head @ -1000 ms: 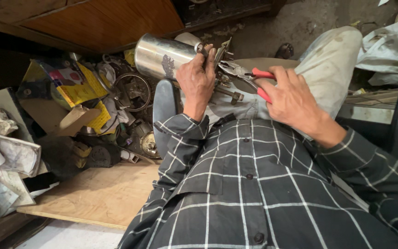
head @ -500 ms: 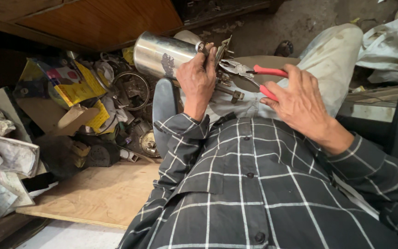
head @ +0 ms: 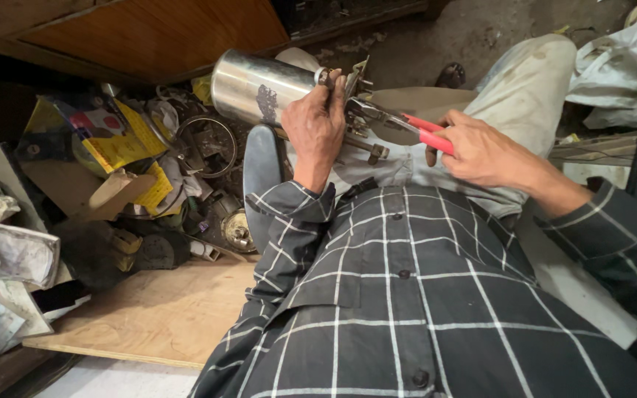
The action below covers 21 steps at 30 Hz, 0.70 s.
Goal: The person sits on the floor and uses pliers and a wrench to adjust and tighten components on a cylindrical metal appliance. They rotate the device, manipulate small parts, and inspect the assembly throughout the clip.
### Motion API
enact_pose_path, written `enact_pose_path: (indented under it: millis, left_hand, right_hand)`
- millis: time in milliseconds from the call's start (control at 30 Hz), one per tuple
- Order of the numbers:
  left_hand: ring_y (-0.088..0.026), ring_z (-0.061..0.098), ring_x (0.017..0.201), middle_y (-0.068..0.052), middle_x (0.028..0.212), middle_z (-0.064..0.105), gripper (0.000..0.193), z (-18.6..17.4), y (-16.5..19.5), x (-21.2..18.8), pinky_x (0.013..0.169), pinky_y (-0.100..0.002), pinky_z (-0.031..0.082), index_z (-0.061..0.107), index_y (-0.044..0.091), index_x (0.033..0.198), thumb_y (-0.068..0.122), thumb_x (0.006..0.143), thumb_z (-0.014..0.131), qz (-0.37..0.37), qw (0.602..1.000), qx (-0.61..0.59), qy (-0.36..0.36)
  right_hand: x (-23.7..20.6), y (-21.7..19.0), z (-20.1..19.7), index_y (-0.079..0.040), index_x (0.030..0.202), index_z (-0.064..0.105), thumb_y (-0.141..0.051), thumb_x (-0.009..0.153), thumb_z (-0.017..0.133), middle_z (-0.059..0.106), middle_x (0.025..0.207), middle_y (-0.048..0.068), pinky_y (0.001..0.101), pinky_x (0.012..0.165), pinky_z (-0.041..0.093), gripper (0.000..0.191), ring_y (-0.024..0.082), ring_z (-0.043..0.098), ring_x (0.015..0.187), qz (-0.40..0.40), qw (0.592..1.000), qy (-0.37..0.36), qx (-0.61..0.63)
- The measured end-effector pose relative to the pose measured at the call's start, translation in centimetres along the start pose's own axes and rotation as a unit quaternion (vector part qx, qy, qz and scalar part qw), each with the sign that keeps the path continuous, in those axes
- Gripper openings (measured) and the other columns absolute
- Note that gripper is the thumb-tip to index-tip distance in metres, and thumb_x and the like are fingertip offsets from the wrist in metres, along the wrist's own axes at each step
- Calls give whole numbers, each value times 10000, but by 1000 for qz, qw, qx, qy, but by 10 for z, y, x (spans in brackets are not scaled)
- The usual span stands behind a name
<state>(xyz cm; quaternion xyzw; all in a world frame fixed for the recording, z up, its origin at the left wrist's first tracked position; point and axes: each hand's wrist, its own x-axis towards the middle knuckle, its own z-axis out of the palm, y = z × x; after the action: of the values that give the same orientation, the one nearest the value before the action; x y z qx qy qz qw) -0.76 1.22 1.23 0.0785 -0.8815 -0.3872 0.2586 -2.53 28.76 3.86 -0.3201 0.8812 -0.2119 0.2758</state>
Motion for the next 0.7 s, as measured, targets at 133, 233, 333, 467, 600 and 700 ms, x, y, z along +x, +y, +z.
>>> enact_pose_path:
  millis: [133,233,333,467,600,700]
  left_hand:
    - [-318,630,560,-140,691,672,169,2,-1,1,525,-421,438,774,123,987,271,1005,693,35,999,-3,29]
    - [-323,621,542,-140,670,668,166,4,-2,1,522,-429,427,775,133,957,280,1000,712,15,1000,12,20]
    - [-324,629,539,-143,657,663,171,4,-3,2,515,-431,429,782,137,990,287,995,702,13,1000,19,18]
    - [-313,647,553,-139,672,668,195,4,-3,2,513,-420,442,769,134,1029,306,1002,680,11,1000,13,13]
    - [-331,638,553,-137,651,663,190,5,-5,4,518,-439,433,771,140,1007,312,993,690,16,999,38,13]
    - [-337,630,548,-142,642,650,193,8,-8,2,518,-445,432,763,135,992,310,998,684,18,999,28,13]
  right_hand:
    - [-2,-8,4,-101,1239,683,-138,834,602,546,1035,200,465,829,485,415,356,595,924,68,997,34,-13]
    - [-9,-21,12,-102,1320,666,-136,841,623,561,1161,201,471,868,473,482,356,579,999,44,992,116,-25]
    - [-14,-34,18,-90,1132,737,-137,812,662,566,1281,202,487,909,440,331,375,559,1094,-13,968,218,-121]
    - [-18,-42,22,-119,1100,735,-170,852,709,533,1363,206,491,953,396,254,381,541,1151,-16,927,290,-237]
    - [-15,-41,24,-108,1092,725,-210,938,713,509,1363,209,492,926,383,185,379,528,1116,-40,912,322,-251]
    - [-12,-36,23,-102,964,713,-169,880,686,534,1295,199,482,851,381,110,347,533,1004,-18,917,285,-279]
